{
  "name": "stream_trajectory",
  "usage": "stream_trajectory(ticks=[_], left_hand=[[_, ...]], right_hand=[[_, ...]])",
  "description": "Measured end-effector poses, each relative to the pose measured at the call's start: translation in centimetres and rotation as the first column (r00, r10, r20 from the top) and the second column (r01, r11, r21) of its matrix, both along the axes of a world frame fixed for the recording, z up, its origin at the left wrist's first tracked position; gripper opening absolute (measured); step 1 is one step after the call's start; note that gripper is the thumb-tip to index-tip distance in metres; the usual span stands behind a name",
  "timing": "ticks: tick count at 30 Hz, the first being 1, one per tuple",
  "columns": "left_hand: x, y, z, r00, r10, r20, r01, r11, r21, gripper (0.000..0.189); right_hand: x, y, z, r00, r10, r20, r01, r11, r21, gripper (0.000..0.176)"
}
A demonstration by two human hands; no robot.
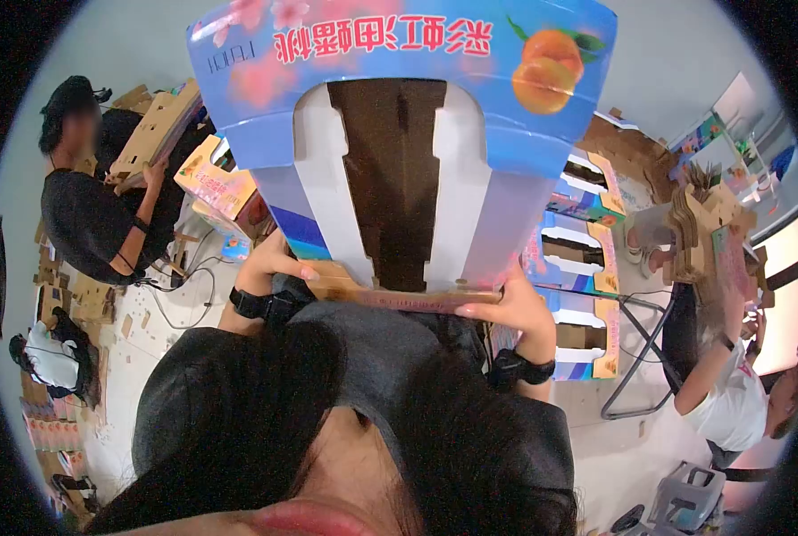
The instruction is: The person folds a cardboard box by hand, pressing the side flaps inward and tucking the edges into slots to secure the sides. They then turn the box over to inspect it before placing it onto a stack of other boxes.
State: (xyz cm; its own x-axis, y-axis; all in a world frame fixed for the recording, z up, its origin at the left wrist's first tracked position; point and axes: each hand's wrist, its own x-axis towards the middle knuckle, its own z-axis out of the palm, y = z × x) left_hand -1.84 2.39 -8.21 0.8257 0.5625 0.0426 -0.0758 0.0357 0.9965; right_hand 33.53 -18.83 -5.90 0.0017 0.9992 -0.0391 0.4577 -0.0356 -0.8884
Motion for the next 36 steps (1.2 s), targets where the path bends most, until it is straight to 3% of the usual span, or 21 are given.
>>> stream_trajectory(ticks=[1, 3, 4, 5, 7, 10, 13, 15, 16, 19, 22, 25, 28, 31, 32, 33, 35, 36], left_hand=[[0.0, 0.0, -0.2, 1.000, -0.001, 0.005, 0.001, 1.000, -0.008, 0.106], [0.1, -0.2, -0.5, 1.000, 0.002, 0.017, -0.002, 1.000, -0.023, 0.112], [0.2, -0.3, -0.2, 1.000, -0.008, 0.012, 0.008, 1.000, -0.030, 0.115], [0.3, -0.4, 0.0, 1.000, -0.015, 0.008, 0.015, 0.999, -0.035, 0.118], [0.3, -0.8, 0.6, 0.999, -0.037, 0.005, 0.037, 0.999, -0.014, 0.122], [0.2, -1.1, 1.5, 0.997, -0.082, 0.001, 0.082, 0.997, -0.002, 0.124], [0.0, -1.6, 2.4, 0.995, -0.101, -0.015, 0.101, 0.995, -0.021, 0.126], [-0.3, -1.5, 2.8, 0.993, -0.108, -0.041, 0.108, 0.994, 0.006, 0.127], [-0.4, -1.3, 2.5, 0.992, -0.118, -0.052, 0.119, 0.993, 0.020, 0.127], [-0.2, -1.0, 2.2, 0.990, -0.132, -0.046, 0.133, 0.990, 0.035, 0.131], [-0.3, -0.7, 1.8, 0.991, -0.135, -0.015, 0.136, 0.986, 0.094, 0.129], [-0.4, -0.1, 2.2, 0.989, -0.054, 0.137, 0.039, 0.993, 0.108, 0.128], [0.5, -2.0, 8.1, 0.940, 0.115, 0.320, -0.155, 0.983, 0.102, 0.132], [0.6, -3.9, 11.2, 0.888, 0.332, 0.317, -0.333, 0.941, -0.052, 0.133], [0.2, -5.4, 12.0, 0.884, 0.332, 0.329, -0.319, 0.943, -0.095, 0.132], [0.4, -5.6, 11.8, 0.876, 0.319, 0.363, -0.298, 0.948, -0.114, 0.123], [0.7, -6.1, 11.6, 0.855, 0.292, 0.428, -0.250, 0.956, -0.152, 0.106], [0.7, -6.1, 11.6, 0.869, 0.239, 0.434, -0.217, 0.971, -0.102, 0.088]], right_hand=[[0.0, -0.4, 0.4, 1.000, 0.020, 0.018, -0.020, 0.999, 0.026, 0.112], [-0.2, -0.8, 0.8, 0.984, 0.013, -0.176, 0.010, 0.991, 0.130, 0.121], [-0.3, 0.2, 1.6, 0.989, -0.034, 0.143, -0.027, 0.913, 0.407, 0.130], [-0.8, 0.6, 2.2, 0.987, -0.139, 0.085, 0.059, 0.793, 0.606, 0.117], [-2.1, 2.1, 5.4, 0.962, -0.204, -0.182, 0.265, 0.529, 0.806, 0.095], [-3.0, 3.8, 9.9, 0.821, -0.174, -0.543, 0.566, 0.364, 0.740, 0.072], [-2.7, 2.9, 10.7, 0.755, -0.186, -0.629, 0.619, 0.517, 0.591, 0.065], [-3.6, 2.3, 11.5, 0.718, -0.370, -0.589, 0.659, 0.633, 0.406, 0.092], [-4.2, 2.4, 12.0, 0.688, -0.281, -0.669, 0.648, 0.652, 0.394, 0.073], [-1.2, 3.5, 11.1, 0.772, -0.148, -0.618, 0.504, 0.735, 0.454, 0.076], [-2.1, 3.7, 10.0, 0.731, -0.139, -0.668, 0.591, 0.619, 0.518, 0.079], [-3.0, 2.5, 9.3, 0.715, -0.223, -0.662, 0.650, 0.562, 0.513, 0.082], [-2.9, 0.9, 7.3, 0.790, -0.194, -0.582, 0.575, 0.565, 0.592, 0.057], [-2.2, -1.4, 4.0, 0.837, -0.154, -0.524, 0.511, 0.563, 0.650, 0.058], [-1.7, -2.2, 2.6, 0.860, -0.165, -0.483, 0.485, 0.558, 0.673, 0.058], [-1.6, -2.7, 2.0, 0.886, -0.212, -0.412, 0.456, 0.551, 0.699, 0.059], [-1.1, -3.2, 0.7, 0.873, -0.210, -0.440, 0.480, 0.526, 0.702, 0.062], [-3.0, -3.0, 2.2, 0.830, -0.156, -0.535, 0.532, 0.511, 0.676, 0.065]])
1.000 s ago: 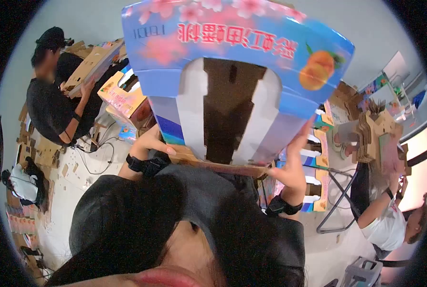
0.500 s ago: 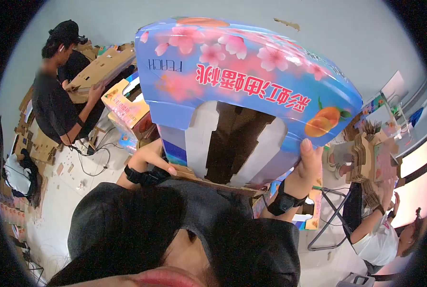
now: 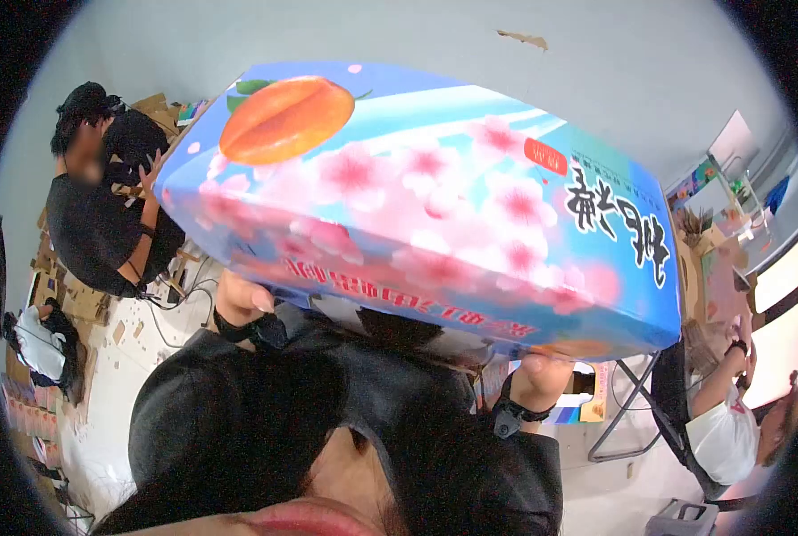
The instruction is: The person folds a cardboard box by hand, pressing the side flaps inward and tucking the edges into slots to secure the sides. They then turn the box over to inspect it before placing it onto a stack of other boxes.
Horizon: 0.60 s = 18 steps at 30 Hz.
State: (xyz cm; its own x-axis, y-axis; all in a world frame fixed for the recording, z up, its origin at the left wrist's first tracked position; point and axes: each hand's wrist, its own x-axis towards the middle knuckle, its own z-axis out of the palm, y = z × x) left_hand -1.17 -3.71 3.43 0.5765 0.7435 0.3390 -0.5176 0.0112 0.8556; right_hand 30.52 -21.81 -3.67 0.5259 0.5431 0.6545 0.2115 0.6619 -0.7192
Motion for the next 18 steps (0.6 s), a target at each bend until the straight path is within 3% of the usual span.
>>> stream_trajectory(ticks=[1, 3, 4, 6, 7, 9, 11, 13, 16, 18], left_hand=[[0.0, 0.0, 0.1, 0.999, -0.036, -0.011, 0.037, 0.998, 0.049, 0.070], [-0.2, 1.4, -0.1, 0.991, -0.042, -0.126, 0.069, 0.975, 0.213, 0.065], [-0.3, 2.0, -0.1, 0.986, -0.040, -0.163, 0.075, 0.974, 0.215, 0.066], [-0.2, 2.7, 0.1, 0.975, -0.039, -0.220, 0.069, 0.989, 0.131, 0.072], [0.0, 3.4, -0.7, 0.985, 0.037, -0.169, -0.015, 0.991, 0.131, 0.074], [0.6, 4.7, -2.1, 0.978, 0.195, -0.073, -0.184, 0.975, 0.127, 0.079], [1.2, 6.1, -2.7, 0.942, 0.332, 0.053, -0.334, 0.942, 0.037, 0.076], [0.4, 8.2, -4.2, 0.893, 0.443, 0.078, -0.444, 0.896, -0.006, 0.074], [-1.8, 10.9, -6.9, 0.864, 0.471, 0.177, -0.475, 0.880, -0.019, 0.073], [-3.0, 11.4, -7.8, 0.845, 0.489, 0.217, -0.502, 0.865, 0.006, 0.076]], right_hand=[[0.0, -0.3, -0.2, 0.999, -0.011, -0.043, 0.010, 1.000, -0.026, 0.070], [-0.1, -0.8, -0.4, 0.991, -0.035, -0.129, 0.026, 0.997, -0.076, 0.080], [-0.2, -0.6, 0.3, 0.994, -0.056, -0.089, 0.047, 0.994, -0.104, 0.083], [1.5, 0.2, -0.1, 0.992, 0.119, 0.032, -0.111, 0.975, -0.191, 0.094], [4.8, 0.9, -1.5, 0.944, 0.315, 0.100, -0.280, 0.923, -0.264, 0.104], [3.7, 3.8, 0.7, 0.917, 0.386, 0.095, -0.351, 0.899, -0.262, 0.122], [1.4, 6.7, 3.6, 0.954, 0.282, 0.100, -0.252, 0.937, -0.240, 0.130], [3.1, 7.7, 3.4, 0.917, 0.319, 0.239, -0.221, 0.906, -0.360, 0.131], [5.2, 7.4, 1.2, 0.814, 0.578, 0.058, -0.439, 0.676, -0.592, 0.124], [6.2, 7.5, -1.2, 0.737, 0.674, -0.045, -0.538, 0.545, -0.643, 0.123]])
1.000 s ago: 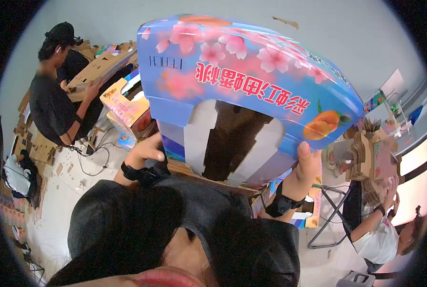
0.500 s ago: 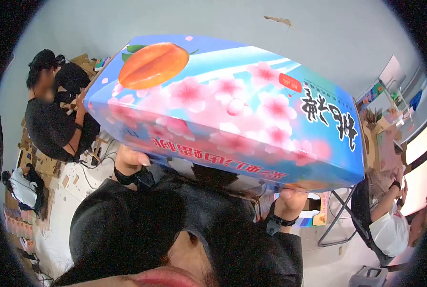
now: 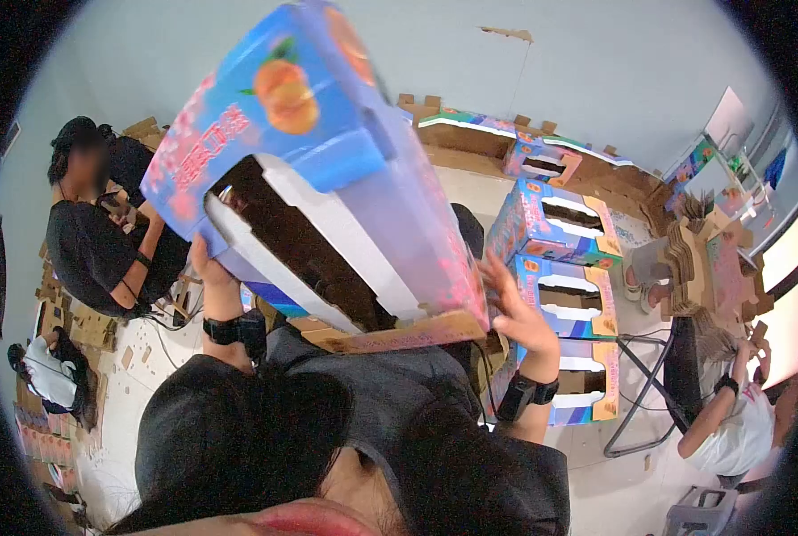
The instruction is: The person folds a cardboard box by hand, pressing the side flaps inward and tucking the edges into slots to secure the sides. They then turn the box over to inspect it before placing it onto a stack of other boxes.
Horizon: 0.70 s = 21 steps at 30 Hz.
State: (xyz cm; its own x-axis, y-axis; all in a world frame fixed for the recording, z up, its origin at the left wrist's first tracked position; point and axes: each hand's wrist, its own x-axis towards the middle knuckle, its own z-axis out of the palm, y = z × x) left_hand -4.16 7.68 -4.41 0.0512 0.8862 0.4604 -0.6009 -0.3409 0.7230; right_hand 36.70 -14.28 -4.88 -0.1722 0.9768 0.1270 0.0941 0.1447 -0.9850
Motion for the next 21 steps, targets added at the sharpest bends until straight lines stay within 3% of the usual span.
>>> stream_trajectory(ticks=[3, 6, 8, 9, 11, 12, 15, 18, 21], left_hand=[[-4.0, 1.8, -2.6, 0.998, 0.052, -0.019, -0.051, 0.998, 0.039, 0.076], [-5.6, 1.6, -1.8, 0.974, 0.228, -0.009, -0.228, 0.970, -0.085, 0.074], [-6.2, 1.0, -1.4, 0.984, 0.177, -0.025, -0.178, 0.984, -0.002, 0.077], [-6.3, 0.7, -1.2, 0.988, 0.151, -0.034, -0.150, 0.988, 0.040, 0.078], [-6.4, 0.4, -1.4, 0.971, 0.239, -0.031, -0.240, 0.970, -0.031, 0.081], [-6.8, 0.6, -1.7, 0.970, 0.241, -0.017, -0.241, 0.969, -0.053, 0.080], [-7.0, 0.6, -1.4, 0.970, 0.236, 0.056, -0.230, 0.968, -0.097, 0.078], [-6.9, 0.4, -0.9, 0.966, 0.236, 0.104, -0.230, 0.971, -0.065, 0.079], [-6.1, -0.5, 0.5, 0.953, 0.270, 0.135, -0.258, 0.961, -0.103, 0.080]], right_hand=[[-1.4, 0.4, -1.9, 0.999, -0.004, -0.046, 0.008, 0.996, 0.089, 0.124], [-2.4, 0.3, -5.2, 0.949, -0.038, -0.314, 0.005, 0.994, -0.106, 0.106], [-4.7, 1.0, -4.7, 0.893, -0.007, -0.451, -0.051, 0.992, -0.118, 0.077], [-5.6, 1.3, -3.7, 0.928, 0.031, -0.371, -0.079, 0.990, -0.115, 0.071], [-7.5, 1.6, -1.0, 0.973, 0.106, -0.203, -0.131, 0.985, -0.115, 0.057], [-9.0, 1.0, 0.2, 0.973, -0.020, -0.230, -0.004, 0.995, -0.103, 0.046], [-8.6, 2.0, -0.9, 0.997, 0.064, -0.052, -0.075, 0.969, -0.234, 0.046], [-9.5, 1.7, -1.3, 0.998, -0.069, 0.004, 0.068, 0.970, -0.234, 0.036], [-9.1, 2.1, -2.0, 0.994, -0.055, 0.095, 0.083, 0.944, -0.319, 0.034]])
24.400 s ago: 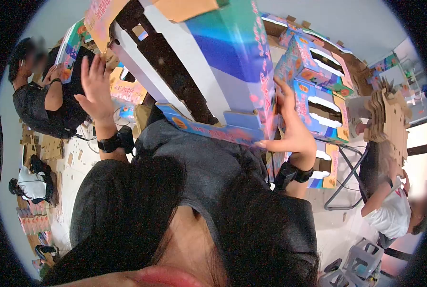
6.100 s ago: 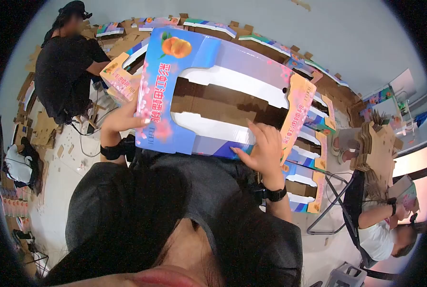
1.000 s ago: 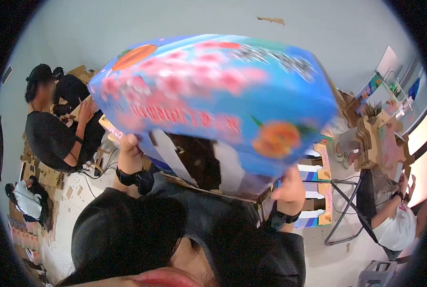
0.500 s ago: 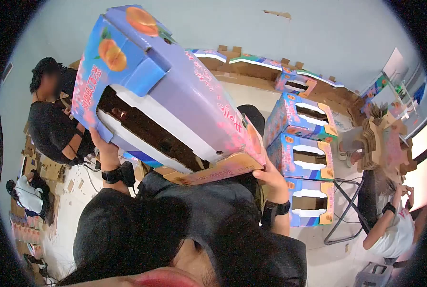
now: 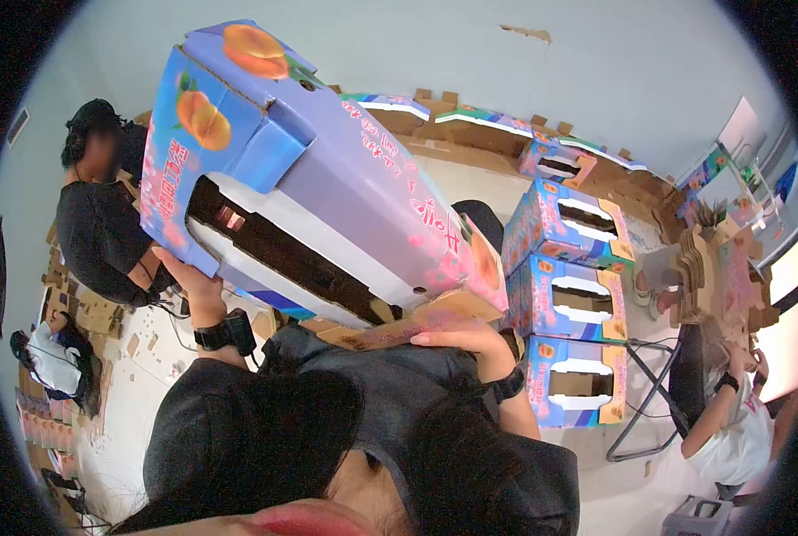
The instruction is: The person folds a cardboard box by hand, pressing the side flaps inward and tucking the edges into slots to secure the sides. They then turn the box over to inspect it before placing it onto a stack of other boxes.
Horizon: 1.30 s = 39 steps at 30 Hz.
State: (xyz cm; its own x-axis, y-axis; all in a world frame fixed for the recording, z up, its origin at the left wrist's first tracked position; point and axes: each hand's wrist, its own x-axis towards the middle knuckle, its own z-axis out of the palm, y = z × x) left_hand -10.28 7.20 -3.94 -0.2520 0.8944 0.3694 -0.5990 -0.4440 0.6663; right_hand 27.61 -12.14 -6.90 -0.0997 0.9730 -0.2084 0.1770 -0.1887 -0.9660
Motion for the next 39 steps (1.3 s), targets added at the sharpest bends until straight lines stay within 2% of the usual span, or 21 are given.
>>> stream_trajectory(ticks=[4, 6, 9, 10, 13, 15, 17, 20, 22, 24, 25, 28, 29, 30, 32, 33, 36, 37, 39], left_hand=[[2.1, -2.0, 3.8, 0.992, 0.120, 0.044, -0.117, 0.991, -0.066, 0.077], [1.5, -2.1, 4.1, 0.993, 0.117, 0.027, -0.114, 0.988, -0.107, 0.085], [1.7, -2.2, 4.7, 0.986, 0.165, -0.016, -0.165, 0.984, -0.069, 0.090], [1.9, -2.1, 4.8, 0.981, 0.191, -0.030, -0.192, 0.981, -0.037, 0.090], [1.9, -2.5, 4.5, 0.988, 0.145, -0.061, -0.154, 0.969, -0.192, 0.091], [0.3, -1.6, 2.6, 0.999, 0.000, -0.052, -0.015, 0.962, -0.273, 0.091], [-1.9, -0.6, 0.3, 0.983, -0.181, -0.016, 0.168, 0.938, -0.303, 0.094], [0.2, -1.8, 2.5, 0.975, -0.188, 0.119, 0.222, 0.875, -0.431, 0.095], [1.5, -2.1, 2.9, 0.973, -0.231, 0.008, 0.223, 0.929, -0.296, 0.089], [1.9, -1.3, 2.3, 0.956, -0.286, -0.067, 0.268, 0.942, -0.203, 0.084], [2.3, -1.3, 2.3, 0.943, -0.333, 0.030, 0.330, 0.913, -0.239, 0.077], [1.6, 0.1, 1.1, 0.890, -0.455, 0.032, 0.440, 0.838, -0.324, 0.089], [1.3, 0.4, 0.6, 0.821, -0.549, 0.159, 0.569, 0.759, -0.317, 0.091], [1.0, 0.8, 0.3, 0.746, -0.662, 0.069, 0.659, 0.721, -0.214, 0.091], [0.6, 1.6, -0.2, 0.563, -0.813, -0.148, 0.819, 0.573, -0.031, 0.092], [2.2, 0.4, 1.2, 0.780, -0.580, -0.234, 0.556, 0.815, -0.163, 0.093], [4.4, 0.1, 2.7, 0.825, -0.310, -0.472, 0.349, 0.937, -0.007, 0.090], [5.4, -0.6, 3.4, 0.848, -0.214, -0.485, 0.278, 0.958, 0.065, 0.081], [7.4, -1.7, 4.7, 0.791, 0.087, -0.605, 0.107, 0.955, 0.277, 0.079]], right_hand=[[0.8, 0.3, -1.6, 0.987, 0.044, -0.153, -0.029, 0.995, 0.097, 0.041], [1.1, 0.4, -2.7, 0.973, 0.040, -0.226, -0.005, 0.989, 0.151, 0.040], [0.6, 1.3, -5.6, 0.858, -0.063, -0.510, 0.231, 0.933, 0.274, 0.047], [0.6, 1.5, -6.3, 0.839, -0.092, -0.536, 0.286, 0.913, 0.291, 0.050], [0.5, 1.9, -7.1, 0.784, -0.206, -0.586, 0.437, 0.854, 0.284, 0.059], [0.8, 1.9, -6.7, 0.745, -0.333, -0.578, 0.530, 0.822, 0.209, 0.068], [1.0, 1.5, -5.0, 0.671, -0.381, -0.637, 0.632, 0.742, 0.223, 0.065], [2.0, 0.4, -2.1, 0.606, -0.371, -0.704, 0.719, 0.633, 0.286, 0.064], [3.2, -0.3, -1.3, 0.577, -0.329, -0.748, 0.757, 0.560, 0.337, 0.064], [4.7, -0.9, -0.7, 0.649, -0.208, -0.732, 0.728, 0.448, 0.518, 0.052], [5.4, -1.2, -0.5, 0.686, -0.149, -0.712, 0.704, 0.382, 0.599, 0.046], [7.7, -2.9, -0.5, 0.755, -0.097, -0.648, 0.637, 0.343, 0.690, 0.045], [10.0, -3.6, -2.2, 0.773, -0.019, -0.634, 0.599, 0.352, 0.719, 0.046], [11.1, -4.4, -3.2, 0.729, -0.111, -0.675, 0.665, 0.349, 0.661, 0.053], [12.9, -5.9, -4.8, 0.618, -0.289, -0.731, 0.782, 0.321, 0.535, 0.068], [14.0, -6.5, -5.3, 0.681, -0.279, -0.677, 0.731, 0.313, 0.607, 0.071], [11.7, -6.9, -2.1, 0.686, -0.354, -0.636, 0.728, 0.335, 0.598, 0.076], [11.6, -6.7, -2.2, 0.679, -0.373, -0.633, 0.734, 0.328, 0.594, 0.078], [11.5, -6.6, -2.5, 0.664, -0.409, -0.626, 0.746, 0.315, 0.586, 0.081]])
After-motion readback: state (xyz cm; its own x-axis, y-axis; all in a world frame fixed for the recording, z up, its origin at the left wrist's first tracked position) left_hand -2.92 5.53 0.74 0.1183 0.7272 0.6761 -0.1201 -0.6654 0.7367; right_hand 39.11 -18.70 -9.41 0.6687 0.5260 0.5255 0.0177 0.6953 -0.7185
